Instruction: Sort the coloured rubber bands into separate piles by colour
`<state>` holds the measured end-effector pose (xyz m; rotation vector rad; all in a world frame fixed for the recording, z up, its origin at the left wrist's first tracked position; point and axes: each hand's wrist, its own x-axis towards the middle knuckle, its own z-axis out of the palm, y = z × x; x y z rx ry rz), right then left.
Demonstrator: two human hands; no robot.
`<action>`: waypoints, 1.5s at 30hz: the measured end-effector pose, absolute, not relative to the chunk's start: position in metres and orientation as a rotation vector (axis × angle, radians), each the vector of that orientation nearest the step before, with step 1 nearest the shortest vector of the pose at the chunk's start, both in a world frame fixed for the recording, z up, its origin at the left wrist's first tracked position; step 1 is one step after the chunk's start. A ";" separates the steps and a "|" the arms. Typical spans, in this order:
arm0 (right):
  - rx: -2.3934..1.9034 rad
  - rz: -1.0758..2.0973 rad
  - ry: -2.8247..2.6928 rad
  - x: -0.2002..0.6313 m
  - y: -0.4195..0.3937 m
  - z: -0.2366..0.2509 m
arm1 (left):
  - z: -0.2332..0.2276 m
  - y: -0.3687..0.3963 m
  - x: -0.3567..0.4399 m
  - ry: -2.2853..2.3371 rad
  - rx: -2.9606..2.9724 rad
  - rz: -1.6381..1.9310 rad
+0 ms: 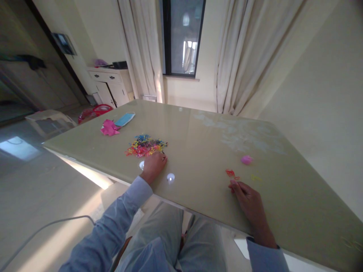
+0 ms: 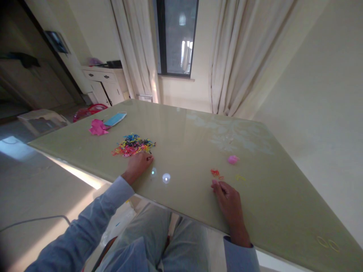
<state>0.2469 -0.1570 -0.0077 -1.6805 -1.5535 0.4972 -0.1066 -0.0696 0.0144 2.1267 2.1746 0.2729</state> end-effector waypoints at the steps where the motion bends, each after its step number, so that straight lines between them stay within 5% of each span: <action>1: -1.679 0.495 -1.558 0.247 -0.157 -0.007 | 0.014 -0.068 -0.106 2.179 2.129 0.277; 6: -1.677 0.480 -1.565 0.246 -0.157 -0.007 | 0.017 -0.072 -0.103 2.017 1.975 0.746; 12: -1.669 0.511 -1.560 0.246 -0.157 -0.010 | 0.062 -0.122 -0.082 1.091 0.793 1.422; 24: -1.640 0.461 -1.587 0.242 -0.159 -0.008 | 0.072 -0.156 -0.013 0.885 0.781 1.143; 35: -1.625 0.500 -1.202 0.240 -0.161 -0.003 | 0.020 -0.100 0.091 1.172 1.829 1.020; 45: -1.598 0.526 -1.081 0.244 -0.155 -0.009 | 0.011 -0.085 0.116 1.312 2.319 0.498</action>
